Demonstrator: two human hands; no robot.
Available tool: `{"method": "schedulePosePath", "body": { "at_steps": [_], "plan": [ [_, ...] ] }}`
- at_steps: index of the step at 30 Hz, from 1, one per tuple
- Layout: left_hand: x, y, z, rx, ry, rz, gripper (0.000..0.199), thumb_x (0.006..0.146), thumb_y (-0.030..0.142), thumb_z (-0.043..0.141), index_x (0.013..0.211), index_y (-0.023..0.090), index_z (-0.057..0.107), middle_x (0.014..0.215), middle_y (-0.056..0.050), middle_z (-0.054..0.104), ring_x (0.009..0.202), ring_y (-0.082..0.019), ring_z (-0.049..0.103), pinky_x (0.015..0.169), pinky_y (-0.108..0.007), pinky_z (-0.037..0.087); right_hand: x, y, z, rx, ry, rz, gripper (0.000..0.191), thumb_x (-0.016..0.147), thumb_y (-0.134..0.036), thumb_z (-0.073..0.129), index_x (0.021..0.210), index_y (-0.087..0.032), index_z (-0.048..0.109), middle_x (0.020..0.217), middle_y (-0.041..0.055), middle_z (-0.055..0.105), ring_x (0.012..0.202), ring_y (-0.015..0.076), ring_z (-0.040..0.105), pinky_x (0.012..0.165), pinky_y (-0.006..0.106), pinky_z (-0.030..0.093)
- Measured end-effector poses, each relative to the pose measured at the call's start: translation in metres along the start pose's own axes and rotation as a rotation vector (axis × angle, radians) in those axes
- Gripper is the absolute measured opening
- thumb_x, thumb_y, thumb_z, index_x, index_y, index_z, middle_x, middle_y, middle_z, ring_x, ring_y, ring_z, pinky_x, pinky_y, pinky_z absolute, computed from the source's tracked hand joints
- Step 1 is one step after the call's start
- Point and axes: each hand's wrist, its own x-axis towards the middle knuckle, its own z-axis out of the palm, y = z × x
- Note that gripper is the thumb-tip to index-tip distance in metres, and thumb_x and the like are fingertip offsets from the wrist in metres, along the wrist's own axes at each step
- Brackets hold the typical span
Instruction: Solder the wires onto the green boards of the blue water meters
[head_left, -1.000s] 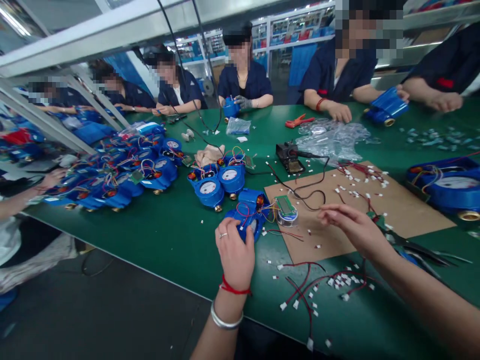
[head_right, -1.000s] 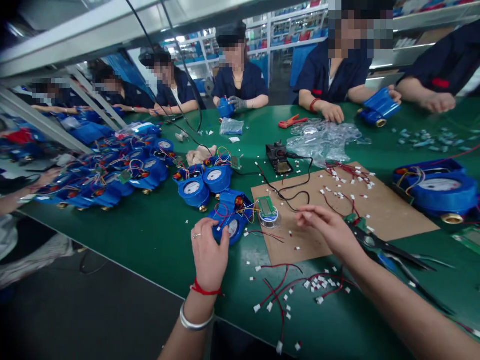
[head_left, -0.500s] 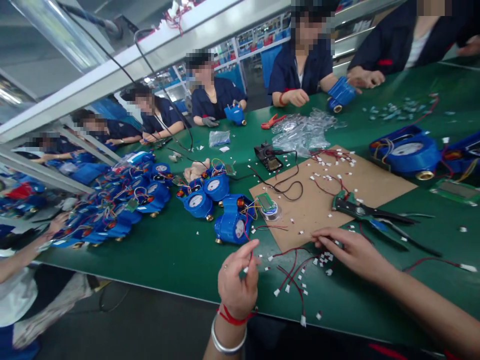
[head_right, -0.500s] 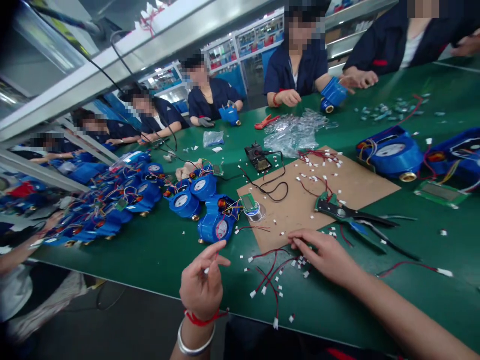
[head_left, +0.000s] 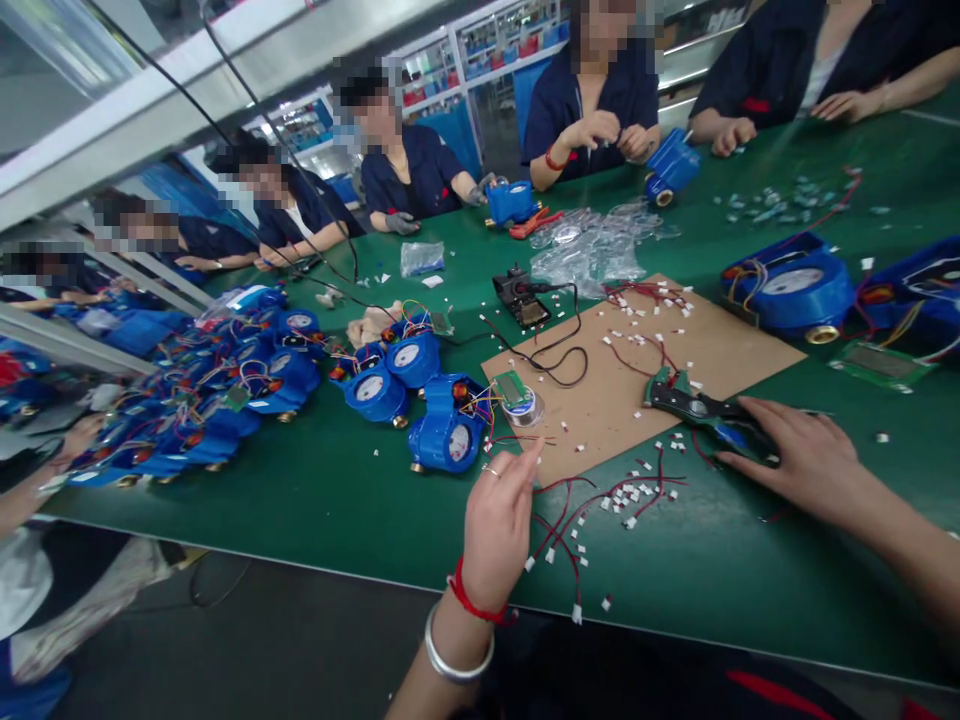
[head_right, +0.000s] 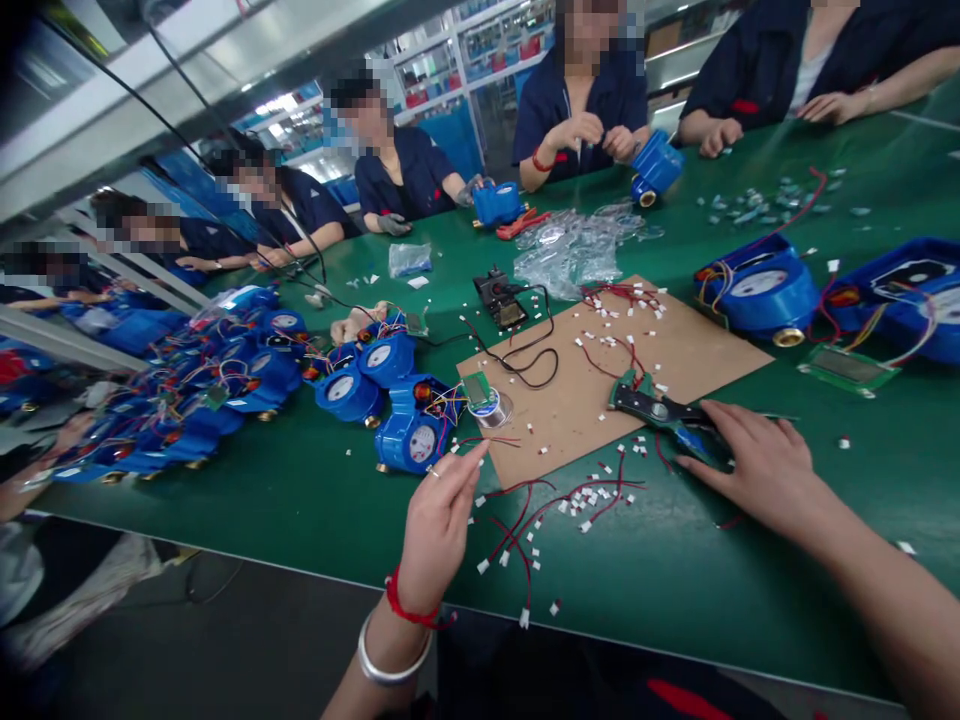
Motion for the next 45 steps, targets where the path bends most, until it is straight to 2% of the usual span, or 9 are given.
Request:
{"method": "schedulePosePath", "body": {
  "at_steps": [3, 7, 11, 13, 16, 22, 30, 38, 45],
  "plan": [
    [-0.007, -0.004, 0.003, 0.105, -0.030, 0.070, 0.045, 0.093, 0.012, 0.032, 0.137, 0.022, 0.040, 0.099, -0.010, 0.060, 0.089, -0.018, 0.055, 0.079, -0.034, 0.046, 0.002, -0.005, -0.005, -0.004, 0.009, -0.054, 0.081, 0.071, -0.070, 0.043, 0.133, -0.018, 0.043, 0.124, 0.0152, 0.056, 0.114, 0.0347, 0.051, 0.105, 0.055, 0.024],
    [-0.015, -0.009, -0.006, 0.019, 0.131, -0.033, 0.040, 0.092, 0.017, 0.040, 0.132, 0.020, 0.044, 0.098, -0.008, 0.064, 0.083, -0.016, 0.058, 0.077, -0.032, 0.047, 0.001, -0.019, -0.030, 0.245, -0.063, 0.057, 0.075, 0.070, -0.062, 0.054, 0.131, -0.019, 0.047, 0.126, 0.0167, 0.054, 0.117, 0.0356, 0.049, 0.105, 0.049, 0.028],
    [-0.017, -0.014, -0.014, -0.260, 0.265, -0.297, 0.022, 0.091, 0.027, 0.047, 0.110, 0.018, 0.053, 0.091, -0.005, 0.068, 0.058, -0.010, 0.053, 0.060, -0.024, 0.047, -0.011, -0.056, -0.059, 1.049, -0.254, 0.362, 0.060, 0.080, -0.052, 0.048, 0.133, -0.024, 0.044, 0.134, 0.0192, 0.048, 0.118, 0.0360, 0.050, 0.095, 0.045, 0.040],
    [-0.013, -0.016, -0.013, -0.318, 0.260, -0.306, 0.017, 0.090, 0.030, 0.049, 0.098, 0.017, 0.056, 0.088, -0.005, 0.068, 0.057, -0.010, 0.054, 0.060, -0.024, 0.047, -0.016, -0.082, -0.071, 1.468, -0.328, 0.350, 0.061, 0.080, -0.050, 0.043, 0.136, -0.023, 0.038, 0.137, 0.0207, 0.044, 0.117, 0.0372, 0.051, 0.093, 0.047, 0.043],
    [-0.004, -0.019, -0.004, -0.271, 0.196, -0.249, 0.016, 0.090, 0.030, 0.048, 0.093, 0.017, 0.058, 0.078, -0.002, 0.064, 0.060, -0.011, 0.058, 0.067, -0.026, 0.047, -0.016, -0.122, -0.084, 1.705, -0.445, 0.245, 0.067, 0.073, -0.038, 0.054, 0.136, -0.026, 0.035, 0.136, 0.0171, 0.045, 0.117, 0.0361, 0.051, 0.096, 0.047, 0.041],
    [0.009, -0.010, 0.015, -0.168, 0.064, -0.176, 0.018, 0.093, 0.026, 0.041, 0.096, 0.019, 0.057, 0.089, -0.003, 0.063, 0.082, -0.015, 0.059, 0.075, -0.027, 0.045, -0.008, -0.173, -0.079, 1.431, -0.570, -0.044, 0.049, 0.073, -0.023, 0.056, 0.121, -0.024, 0.051, 0.117, 0.0082, 0.060, 0.110, 0.0282, 0.056, 0.098, 0.044, 0.041],
    [0.006, 0.001, 0.022, -0.517, 0.055, -0.294, 0.026, 0.090, 0.020, 0.045, 0.116, 0.018, 0.042, 0.092, -0.005, 0.066, 0.080, -0.015, 0.063, 0.070, -0.027, 0.049, -0.004, -0.212, -0.074, 0.934, -0.436, -0.322, 0.044, 0.076, -0.021, 0.057, 0.119, -0.022, 0.052, 0.122, 0.0072, 0.058, 0.114, 0.0268, 0.053, 0.099, 0.044, 0.040],
    [0.004, -0.002, 0.027, -0.596, 0.009, -0.297, 0.058, 0.085, 0.012, 0.046, 0.139, 0.019, 0.025, 0.087, -0.003, 0.066, 0.081, -0.017, 0.062, 0.072, -0.031, 0.050, -0.001, -0.227, -0.067, 0.929, -0.326, -0.282, 0.029, 0.077, -0.020, 0.053, 0.106, -0.022, 0.056, 0.104, 0.0054, 0.065, 0.095, 0.0232, 0.061, 0.085, 0.038, 0.047],
    [0.004, -0.005, 0.027, -0.624, 0.005, -0.251, 0.067, 0.090, 0.023, 0.046, 0.145, 0.018, 0.010, 0.074, 0.002, 0.060, 0.070, -0.012, 0.056, 0.073, -0.027, 0.046, -0.012, -0.229, -0.067, 0.995, -0.307, -0.063, 0.018, 0.085, -0.035, 0.050, 0.088, -0.019, 0.057, 0.087, 0.0054, 0.065, 0.087, 0.0246, 0.061, 0.081, 0.037, 0.047]
  ]
}}
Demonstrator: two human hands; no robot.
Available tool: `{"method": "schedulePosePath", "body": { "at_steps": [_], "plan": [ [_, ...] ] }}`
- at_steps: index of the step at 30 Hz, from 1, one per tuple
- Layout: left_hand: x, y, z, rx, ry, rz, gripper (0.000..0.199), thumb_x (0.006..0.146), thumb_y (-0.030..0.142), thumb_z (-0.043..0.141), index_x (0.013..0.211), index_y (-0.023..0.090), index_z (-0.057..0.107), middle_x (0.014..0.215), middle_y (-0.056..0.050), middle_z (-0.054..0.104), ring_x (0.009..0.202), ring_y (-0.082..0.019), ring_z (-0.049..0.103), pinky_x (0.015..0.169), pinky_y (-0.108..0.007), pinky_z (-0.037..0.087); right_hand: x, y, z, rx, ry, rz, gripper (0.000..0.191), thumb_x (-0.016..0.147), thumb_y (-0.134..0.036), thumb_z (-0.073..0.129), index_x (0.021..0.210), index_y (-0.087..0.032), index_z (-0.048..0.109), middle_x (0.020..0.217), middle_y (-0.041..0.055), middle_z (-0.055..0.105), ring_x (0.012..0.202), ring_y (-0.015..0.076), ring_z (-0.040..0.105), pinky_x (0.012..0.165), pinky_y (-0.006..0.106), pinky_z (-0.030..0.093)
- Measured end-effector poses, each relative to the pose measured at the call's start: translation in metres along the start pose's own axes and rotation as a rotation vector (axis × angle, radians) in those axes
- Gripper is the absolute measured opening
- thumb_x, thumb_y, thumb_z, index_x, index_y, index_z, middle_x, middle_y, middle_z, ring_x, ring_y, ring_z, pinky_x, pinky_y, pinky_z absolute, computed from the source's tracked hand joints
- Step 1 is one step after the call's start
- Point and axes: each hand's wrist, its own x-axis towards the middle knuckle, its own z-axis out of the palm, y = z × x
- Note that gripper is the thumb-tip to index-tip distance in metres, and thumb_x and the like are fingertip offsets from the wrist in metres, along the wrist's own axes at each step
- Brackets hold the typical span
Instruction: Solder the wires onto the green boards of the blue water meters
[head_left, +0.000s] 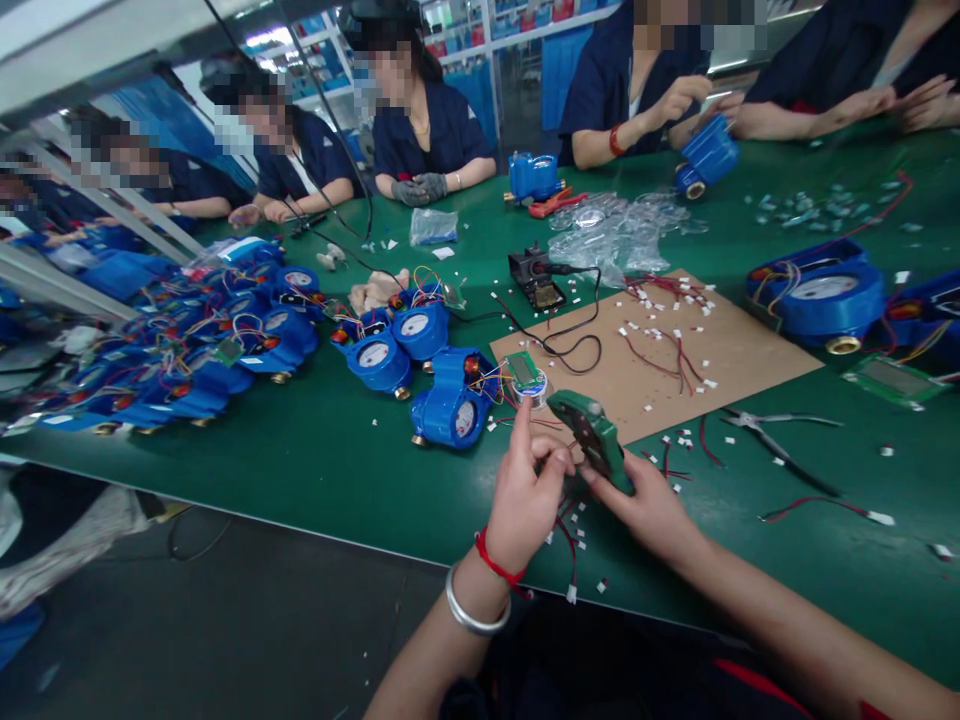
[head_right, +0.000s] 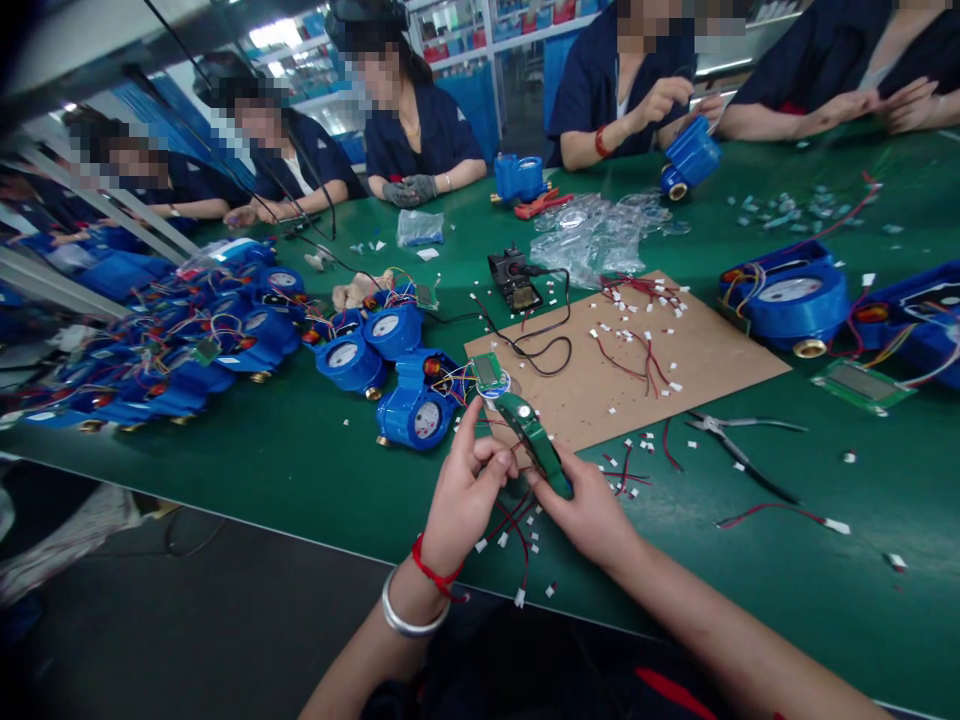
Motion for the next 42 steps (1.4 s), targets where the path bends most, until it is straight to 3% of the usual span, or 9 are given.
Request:
{"method": "schedulePosePath", "body": {
  "at_steps": [4, 11, 17, 21, 27, 31, 34, 37, 42],
  "plan": [
    [-0.002, 0.002, -0.002, 0.017, -0.024, 0.013, 0.066, 0.091, 0.026, 0.045, 0.145, 0.018, 0.009, 0.075, 0.001, 0.060, 0.070, -0.012, 0.056, 0.074, -0.027, 0.045, -0.001, 0.001, -0.009, 0.145, 0.031, 0.107, 0.026, 0.086, -0.043, 0.049, 0.085, -0.019, 0.056, 0.071, 0.0024, 0.060, 0.071, 0.0195, 0.058, 0.073, 0.034, 0.048],
    [-0.001, 0.001, -0.003, 0.173, -0.065, 0.061, 0.059, 0.091, 0.021, 0.045, 0.143, 0.019, 0.017, 0.075, 0.002, 0.060, 0.072, -0.013, 0.057, 0.077, -0.028, 0.046, 0.018, -0.015, -0.004, 0.116, 0.099, 0.060, 0.027, 0.080, -0.042, 0.057, 0.093, -0.018, 0.059, 0.091, 0.0054, 0.066, 0.088, 0.0234, 0.061, 0.085, 0.039, 0.047],
    [-0.004, 0.005, -0.010, 0.408, -0.076, 0.152, 0.022, 0.092, 0.021, 0.042, 0.110, 0.020, 0.055, 0.092, -0.004, 0.067, 0.087, -0.016, 0.062, 0.080, -0.030, 0.048, 0.022, -0.010, 0.010, 0.146, 0.094, 0.071, 0.028, 0.082, -0.040, 0.054, 0.097, -0.018, 0.060, 0.098, 0.0066, 0.066, 0.095, 0.0252, 0.060, 0.091, 0.044, 0.045],
    [-0.005, 0.007, -0.010, 0.612, -0.087, 0.256, 0.021, 0.093, 0.021, 0.041, 0.097, 0.019, 0.062, 0.096, -0.006, 0.067, 0.091, -0.018, 0.061, 0.083, -0.032, 0.047, 0.020, -0.011, 0.009, 0.142, 0.125, 0.049, 0.027, 0.083, -0.040, 0.054, 0.097, -0.018, 0.059, 0.097, 0.0078, 0.065, 0.096, 0.0250, 0.058, 0.094, 0.045, 0.042],
    [-0.004, 0.006, -0.015, 0.673, 0.038, 0.292, 0.019, 0.092, 0.021, 0.044, 0.095, 0.017, 0.062, 0.085, -0.005, 0.066, 0.081, -0.017, 0.061, 0.074, -0.030, 0.047, 0.012, -0.014, -0.018, 0.379, -0.086, 0.121, 0.027, 0.082, -0.039, 0.055, 0.102, -0.023, 0.058, 0.102, 0.0062, 0.063, 0.104, 0.0249, 0.055, 0.099, 0.041, 0.038],
    [-0.004, 0.005, -0.019, 0.655, 0.097, 0.342, 0.016, 0.091, 0.019, 0.045, 0.093, 0.017, 0.061, 0.083, -0.005, 0.065, 0.080, -0.016, 0.060, 0.072, -0.029, 0.046, -0.004, -0.008, -0.038, 0.678, -0.435, 0.299, 0.036, 0.083, -0.035, 0.051, 0.114, -0.019, 0.053, 0.090, 0.0066, 0.061, 0.086, 0.0213, 0.058, 0.077, 0.033, 0.047],
    [-0.003, 0.004, -0.020, 0.683, 0.111, 0.390, 0.016, 0.090, 0.017, 0.045, 0.093, 0.016, 0.061, 0.083, -0.005, 0.065, 0.080, -0.016, 0.060, 0.073, -0.030, 0.046, -0.015, 0.000, -0.045, 0.778, -0.598, 0.388, 0.037, 0.082, -0.035, 0.053, 0.113, -0.015, 0.052, 0.087, 0.0078, 0.061, 0.083, 0.0208, 0.059, 0.070, 0.031, 0.045],
    [-0.002, 0.003, -0.019, 0.722, 0.088, 0.399, 0.017, 0.090, 0.015, 0.045, 0.096, 0.017, 0.061, 0.085, -0.005, 0.065, 0.081, -0.017, 0.060, 0.075, -0.031, 0.047, -0.018, 0.005, -0.047, 0.823, -0.676, 0.372, 0.033, 0.084, -0.034, 0.053, 0.109, -0.012, 0.053, 0.084, 0.0081, 0.061, 0.081, 0.0201, 0.058, 0.073, 0.034, 0.043],
    [-0.002, 0.002, -0.021, 0.788, 0.039, 0.430, 0.019, 0.089, 0.014, 0.045, 0.100, 0.016, 0.060, 0.088, -0.006, 0.065, 0.083, -0.018, 0.060, 0.077, -0.032, 0.047, -0.018, 0.002, -0.046, 0.851, -0.663, 0.381, 0.030, 0.086, -0.033, 0.050, 0.107, -0.012, 0.052, 0.082, 0.0075, 0.060, 0.076, 0.0180, 0.057, 0.066, 0.031, 0.039]
  ]
}}
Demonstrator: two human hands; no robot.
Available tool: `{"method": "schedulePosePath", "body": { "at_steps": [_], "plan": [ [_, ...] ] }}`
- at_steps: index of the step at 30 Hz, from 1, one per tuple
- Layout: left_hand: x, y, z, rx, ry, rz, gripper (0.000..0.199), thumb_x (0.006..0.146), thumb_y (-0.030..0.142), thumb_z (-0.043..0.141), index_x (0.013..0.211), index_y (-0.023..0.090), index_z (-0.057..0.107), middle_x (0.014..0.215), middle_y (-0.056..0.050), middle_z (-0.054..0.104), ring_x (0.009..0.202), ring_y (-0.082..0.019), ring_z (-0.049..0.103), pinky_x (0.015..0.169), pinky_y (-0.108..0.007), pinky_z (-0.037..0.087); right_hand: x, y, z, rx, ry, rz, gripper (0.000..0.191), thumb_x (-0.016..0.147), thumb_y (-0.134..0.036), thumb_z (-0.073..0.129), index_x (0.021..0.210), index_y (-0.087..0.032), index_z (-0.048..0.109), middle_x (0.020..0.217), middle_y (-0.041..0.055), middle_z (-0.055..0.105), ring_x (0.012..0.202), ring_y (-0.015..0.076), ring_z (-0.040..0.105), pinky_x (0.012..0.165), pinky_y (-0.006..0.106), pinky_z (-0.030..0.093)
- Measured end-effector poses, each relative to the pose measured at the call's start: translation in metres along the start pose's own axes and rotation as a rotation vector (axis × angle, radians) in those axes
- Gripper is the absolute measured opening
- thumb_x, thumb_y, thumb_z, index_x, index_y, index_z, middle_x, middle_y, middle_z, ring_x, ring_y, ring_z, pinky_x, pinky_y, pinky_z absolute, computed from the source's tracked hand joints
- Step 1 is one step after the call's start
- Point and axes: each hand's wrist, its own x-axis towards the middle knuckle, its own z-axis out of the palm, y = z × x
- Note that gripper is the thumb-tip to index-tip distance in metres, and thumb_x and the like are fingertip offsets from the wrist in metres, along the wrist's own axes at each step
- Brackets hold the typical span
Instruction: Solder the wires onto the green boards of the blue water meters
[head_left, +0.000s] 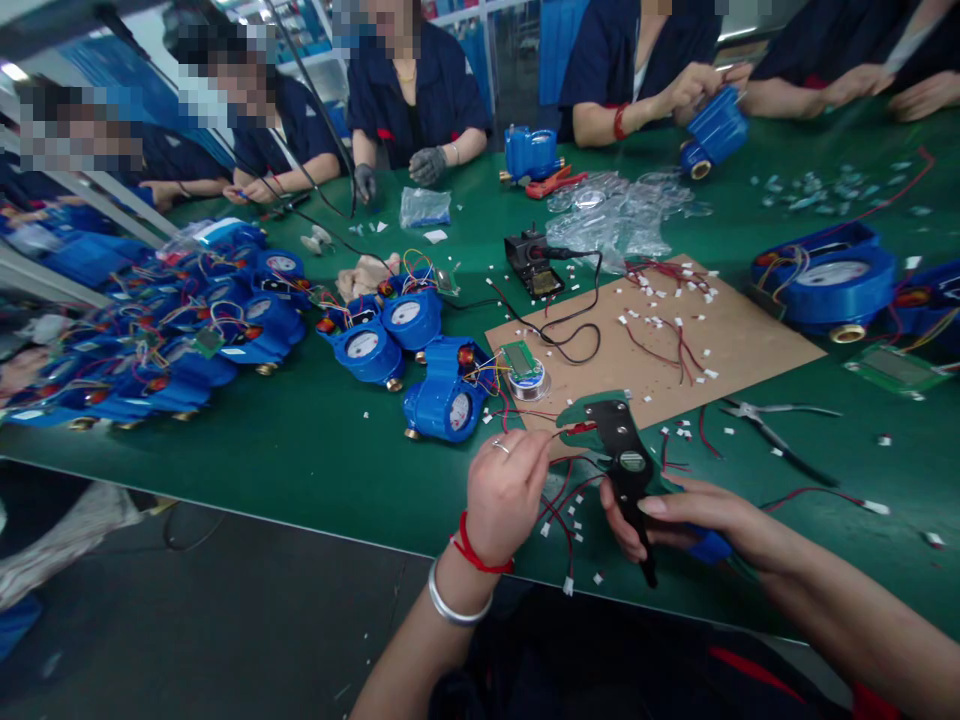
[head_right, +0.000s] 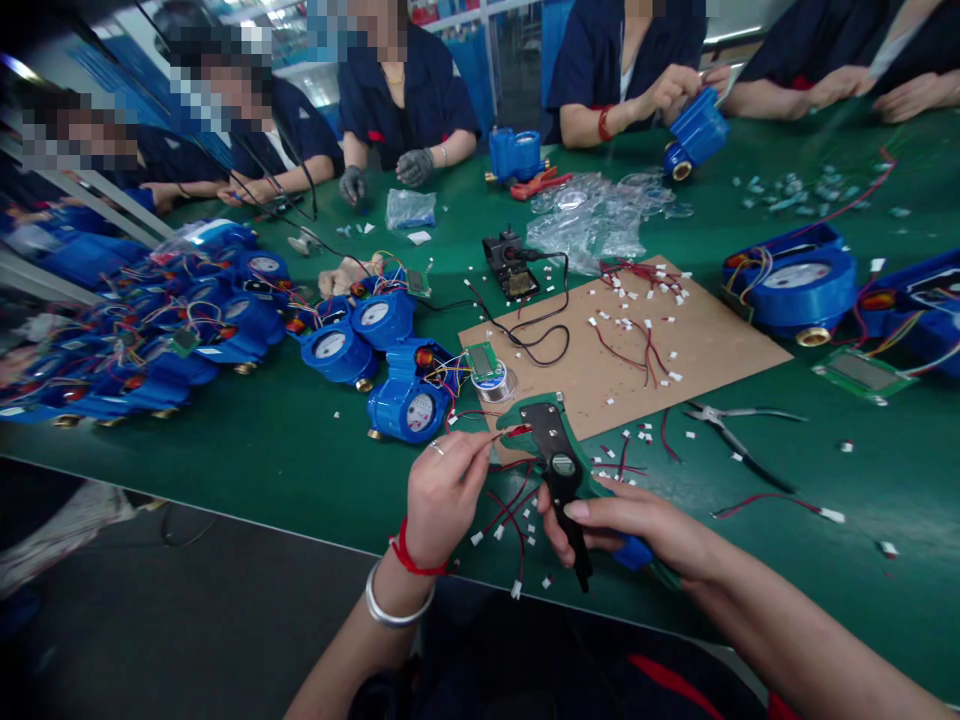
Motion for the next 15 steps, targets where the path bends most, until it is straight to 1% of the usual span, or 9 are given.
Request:
{"method": "schedulePosePath", "body": {
  "at_steps": [3, 5, 9, 15],
  "plan": [
    [-0.0006, -0.0008, -0.0003, 0.025, 0.010, 0.028, 0.020, 0.089, 0.013, 0.045, 0.102, 0.016, 0.060, 0.089, -0.006, 0.066, 0.083, -0.018, 0.060, 0.076, -0.032, 0.047, 0.0008, -0.0028, 0.0032, -0.030, 0.011, 0.014, 0.029, 0.086, -0.034, 0.050, 0.104, -0.011, 0.051, 0.078, 0.0069, 0.060, 0.072, 0.0170, 0.056, 0.058, 0.028, 0.033],
    [-0.0011, -0.0013, -0.0001, 0.046, 0.020, 0.034, 0.019, 0.089, 0.013, 0.045, 0.100, 0.016, 0.060, 0.087, -0.005, 0.065, 0.081, -0.018, 0.059, 0.075, -0.032, 0.047, 0.0014, -0.0038, 0.0046, -0.052, 0.012, 0.021, 0.028, 0.086, -0.035, 0.050, 0.101, -0.011, 0.051, 0.077, 0.0063, 0.059, 0.069, 0.0160, 0.056, 0.055, 0.027, 0.030],
    [-0.0017, -0.0025, 0.0005, 0.070, 0.013, 0.043, 0.020, 0.089, 0.012, 0.045, 0.101, 0.016, 0.059, 0.087, -0.006, 0.065, 0.080, -0.018, 0.059, 0.075, -0.032, 0.047, 0.0023, -0.0046, 0.0060, -0.065, 0.022, 0.027, 0.027, 0.086, -0.036, 0.050, 0.098, -0.012, 0.051, 0.075, 0.0053, 0.060, 0.067, 0.0154, 0.056, 0.056, 0.028, 0.029],
    [-0.0023, -0.0044, 0.0013, 0.069, 0.022, 0.055, 0.021, 0.088, 0.011, 0.045, 0.103, 0.016, 0.060, 0.090, -0.006, 0.066, 0.084, -0.018, 0.060, 0.077, -0.033, 0.048, 0.0020, -0.0069, 0.0094, -0.032, 0.037, 0.050, 0.028, 0.084, -0.037, 0.052, 0.098, -0.013, 0.051, 0.075, 0.0055, 0.061, 0.068, 0.0161, 0.058, 0.056, 0.027, 0.030]
  ]
}}
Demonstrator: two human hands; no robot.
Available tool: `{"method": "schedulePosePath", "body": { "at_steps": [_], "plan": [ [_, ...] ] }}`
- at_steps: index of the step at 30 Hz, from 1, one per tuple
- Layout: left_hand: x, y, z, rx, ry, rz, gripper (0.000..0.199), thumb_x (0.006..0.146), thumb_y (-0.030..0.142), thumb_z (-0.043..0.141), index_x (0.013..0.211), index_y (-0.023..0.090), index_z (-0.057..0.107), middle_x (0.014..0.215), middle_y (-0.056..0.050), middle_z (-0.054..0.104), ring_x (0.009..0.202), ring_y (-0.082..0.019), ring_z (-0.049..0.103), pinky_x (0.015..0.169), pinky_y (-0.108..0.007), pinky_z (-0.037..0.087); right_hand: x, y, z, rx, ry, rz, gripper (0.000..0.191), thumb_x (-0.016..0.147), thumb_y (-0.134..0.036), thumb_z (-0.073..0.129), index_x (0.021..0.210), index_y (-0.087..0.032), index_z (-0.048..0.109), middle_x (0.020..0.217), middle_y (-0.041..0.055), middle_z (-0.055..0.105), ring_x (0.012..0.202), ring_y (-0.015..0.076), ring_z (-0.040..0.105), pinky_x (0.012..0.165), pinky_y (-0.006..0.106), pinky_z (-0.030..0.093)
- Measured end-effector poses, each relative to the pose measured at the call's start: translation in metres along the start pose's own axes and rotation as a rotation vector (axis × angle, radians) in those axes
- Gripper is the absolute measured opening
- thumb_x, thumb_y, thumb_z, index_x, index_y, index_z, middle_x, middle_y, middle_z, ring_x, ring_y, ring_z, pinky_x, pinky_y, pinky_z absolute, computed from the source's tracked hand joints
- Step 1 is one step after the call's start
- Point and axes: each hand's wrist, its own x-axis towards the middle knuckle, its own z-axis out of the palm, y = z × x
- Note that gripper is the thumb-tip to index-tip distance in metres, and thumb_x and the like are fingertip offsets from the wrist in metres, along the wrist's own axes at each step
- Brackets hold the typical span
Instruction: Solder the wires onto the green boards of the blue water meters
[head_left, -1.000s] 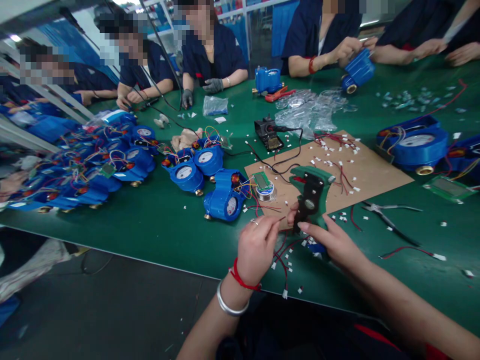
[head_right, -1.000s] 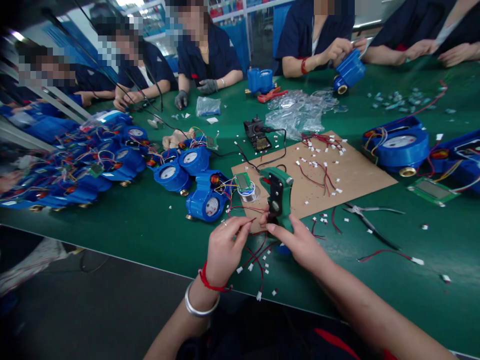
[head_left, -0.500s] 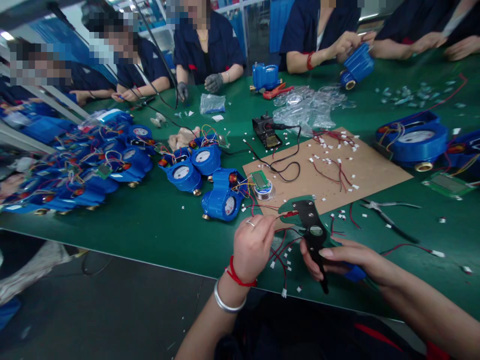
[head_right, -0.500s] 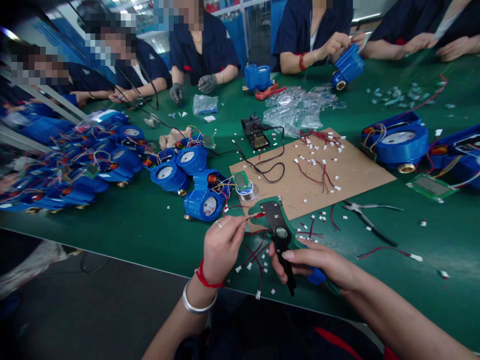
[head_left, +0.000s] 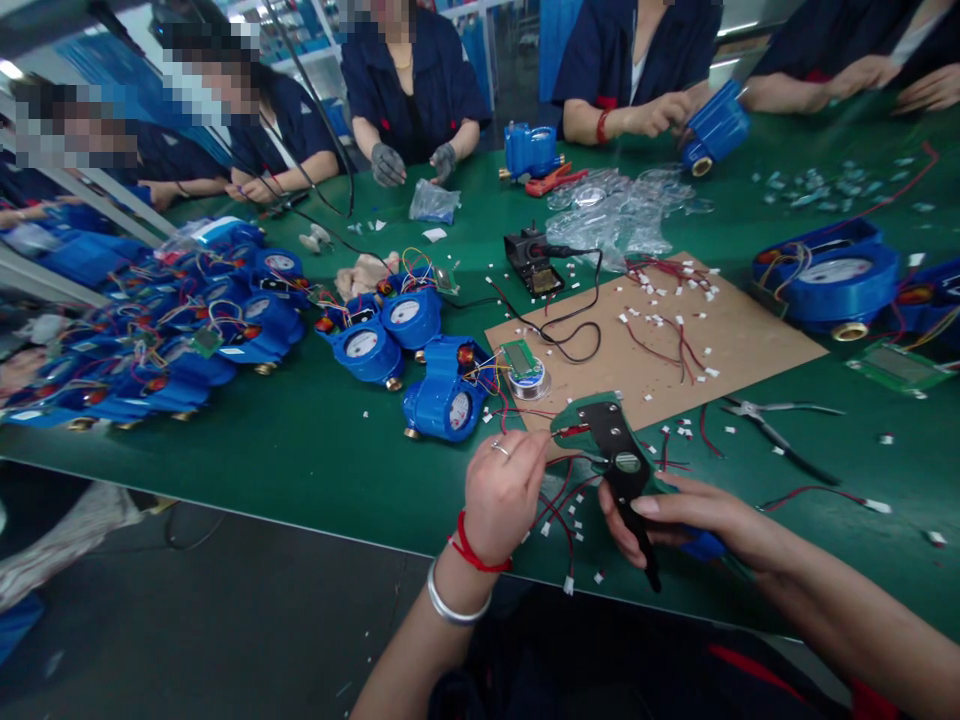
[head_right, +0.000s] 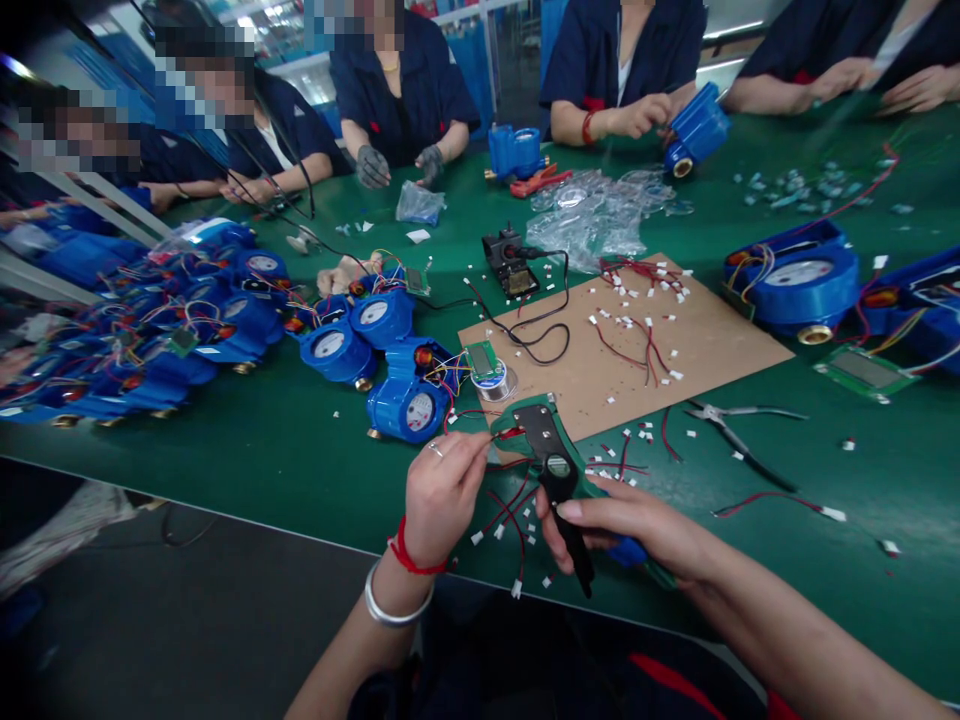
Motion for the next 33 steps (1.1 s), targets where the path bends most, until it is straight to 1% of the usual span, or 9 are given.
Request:
{"method": "schedulePosePath", "body": {
  "at_steps": [9, 16, 20, 22, 23, 25, 28, 30, 33],
  "plan": [
    [0.000, 0.000, -0.001, 0.000, 0.017, -0.010, 0.018, 0.088, 0.011, 0.047, 0.099, 0.015, 0.060, 0.087, -0.006, 0.066, 0.081, -0.018, 0.060, 0.076, -0.033, 0.048, 0.002, 0.002, 0.002, 0.023, 0.006, 0.023, 0.028, 0.086, -0.037, 0.050, 0.098, -0.011, 0.052, 0.076, 0.0056, 0.060, 0.069, 0.0171, 0.059, 0.064, 0.030, 0.037],
    [0.000, 0.001, -0.002, 0.004, 0.007, -0.021, 0.017, 0.089, 0.012, 0.045, 0.097, 0.016, 0.059, 0.085, -0.006, 0.065, 0.080, -0.018, 0.060, 0.076, -0.033, 0.048, 0.008, 0.009, 0.009, 0.091, -0.007, -0.051, 0.023, 0.086, -0.035, 0.051, 0.087, -0.012, 0.051, 0.067, 0.0018, 0.054, 0.060, 0.0124, 0.054, 0.057, 0.026, 0.036],
    [0.000, 0.000, 0.003, 0.019, -0.009, -0.030, 0.017, 0.089, 0.014, 0.045, 0.099, 0.016, 0.059, 0.086, -0.006, 0.066, 0.082, -0.019, 0.061, 0.079, -0.034, 0.048, 0.011, 0.013, 0.013, 0.213, 0.042, -0.059, 0.025, 0.086, -0.035, 0.053, 0.073, -0.016, 0.044, 0.054, -0.0054, 0.040, 0.042, 0.0055, 0.037, 0.044, 0.022, 0.026],
    [0.000, -0.002, 0.006, 0.013, -0.041, -0.044, 0.019, 0.090, 0.014, 0.044, 0.102, 0.016, 0.058, 0.091, -0.006, 0.066, 0.087, -0.019, 0.061, 0.082, -0.035, 0.047, 0.009, 0.011, 0.012, 0.174, 0.090, -0.056, 0.026, 0.086, -0.038, 0.051, 0.072, -0.017, 0.043, 0.052, -0.0060, 0.038, 0.040, 0.0055, 0.033, 0.043, 0.022, 0.025],
    [0.000, -0.003, 0.008, 0.002, -0.058, -0.066, 0.020, 0.090, 0.015, 0.043, 0.103, 0.017, 0.058, 0.093, -0.007, 0.067, 0.089, -0.019, 0.061, 0.083, -0.035, 0.047, 0.007, 0.009, 0.011, 0.085, 0.118, -0.061, 0.025, 0.086, -0.039, 0.051, 0.075, -0.017, 0.046, 0.055, -0.0043, 0.042, 0.043, 0.0074, 0.039, 0.045, 0.023, 0.030],
    [0.001, -0.005, 0.010, -0.061, -0.075, -0.153, 0.019, 0.090, 0.016, 0.043, 0.101, 0.017, 0.059, 0.094, -0.007, 0.067, 0.089, -0.019, 0.062, 0.082, -0.034, 0.048, 0.001, 0.003, 0.002, -0.202, 0.229, -0.084, 0.026, 0.087, -0.042, 0.051, 0.086, -0.017, 0.054, 0.069, 0.0022, 0.055, 0.064, 0.0150, 0.054, 0.063, 0.029, 0.042],
    [0.001, -0.007, 0.013, -0.255, -0.065, -0.352, 0.016, 0.089, 0.017, 0.046, 0.096, 0.018, 0.061, 0.088, -0.005, 0.068, 0.080, -0.016, 0.063, 0.073, -0.029, 0.049, -0.009, -0.004, -0.025, -0.677, 0.547, -0.083, 0.035, 0.085, -0.049, 0.051, 0.104, -0.021, 0.056, 0.099, 0.0085, 0.062, 0.095, 0.0264, 0.055, 0.088, 0.040, 0.039],
    [0.000, -0.009, 0.015, -0.382, -0.055, -0.467, 0.015, 0.087, 0.018, 0.047, 0.095, 0.018, 0.060, 0.084, -0.004, 0.067, 0.075, -0.014, 0.062, 0.069, -0.026, 0.048, -0.014, -0.003, -0.052, -0.948, 0.781, -0.037, 0.045, 0.082, -0.053, 0.051, 0.114, -0.022, 0.053, 0.109, 0.0115, 0.060, 0.099, 0.0323, 0.055, 0.088, 0.046, 0.038],
    [-0.002, -0.012, 0.021, -0.504, -0.037, -0.567, 0.016, 0.086, 0.018, 0.048, 0.099, 0.017, 0.058, 0.079, -0.002, 0.065, 0.071, -0.013, 0.061, 0.067, -0.025, 0.048, -0.017, 0.007, -0.095, -1.232, 1.017, -0.041, 0.056, 0.078, -0.053, 0.054, 0.118, -0.014, 0.051, 0.106, 0.0192, 0.059, 0.095, 0.0376, 0.056, 0.080, 0.049, 0.042]
  ]
}}
